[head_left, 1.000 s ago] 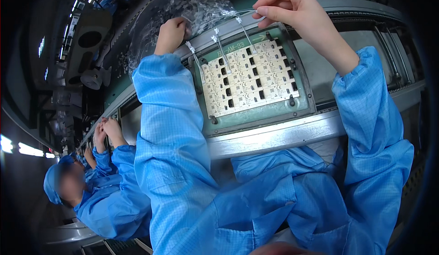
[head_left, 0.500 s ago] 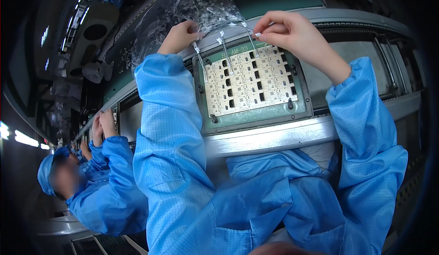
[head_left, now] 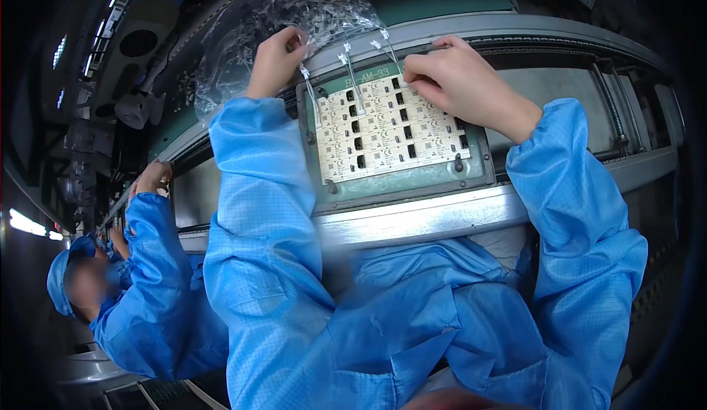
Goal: Assembling electronic components on a production line.
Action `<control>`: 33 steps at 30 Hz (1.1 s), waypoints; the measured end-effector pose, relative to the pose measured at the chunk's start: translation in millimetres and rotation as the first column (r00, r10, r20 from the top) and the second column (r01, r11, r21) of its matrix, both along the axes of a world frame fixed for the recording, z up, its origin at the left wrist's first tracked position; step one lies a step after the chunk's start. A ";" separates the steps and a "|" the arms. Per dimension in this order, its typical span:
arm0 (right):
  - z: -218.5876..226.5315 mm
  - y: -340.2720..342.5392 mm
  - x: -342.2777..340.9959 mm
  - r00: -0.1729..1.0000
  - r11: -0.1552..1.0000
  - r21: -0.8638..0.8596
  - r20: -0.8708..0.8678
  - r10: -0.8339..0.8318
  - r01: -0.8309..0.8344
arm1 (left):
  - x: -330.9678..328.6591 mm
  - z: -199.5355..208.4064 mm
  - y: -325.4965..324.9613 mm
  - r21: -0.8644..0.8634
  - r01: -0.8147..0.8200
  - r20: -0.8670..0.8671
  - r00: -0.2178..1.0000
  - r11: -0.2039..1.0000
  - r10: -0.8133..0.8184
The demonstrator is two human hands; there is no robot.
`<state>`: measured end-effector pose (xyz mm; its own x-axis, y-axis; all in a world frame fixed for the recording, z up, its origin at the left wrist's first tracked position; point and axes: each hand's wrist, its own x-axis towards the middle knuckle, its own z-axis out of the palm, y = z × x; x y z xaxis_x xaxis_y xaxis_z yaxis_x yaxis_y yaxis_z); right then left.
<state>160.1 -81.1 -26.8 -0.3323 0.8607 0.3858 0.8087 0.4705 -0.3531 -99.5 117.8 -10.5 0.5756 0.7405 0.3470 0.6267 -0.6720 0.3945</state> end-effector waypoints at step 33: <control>8.1 -10.4 -7.3 0.999 0.981 -0.192 -0.030 -0.037 0.030 | -20.3 43.3 -88.4 -0.745 0.322 0.376 0.926 0.585 -0.033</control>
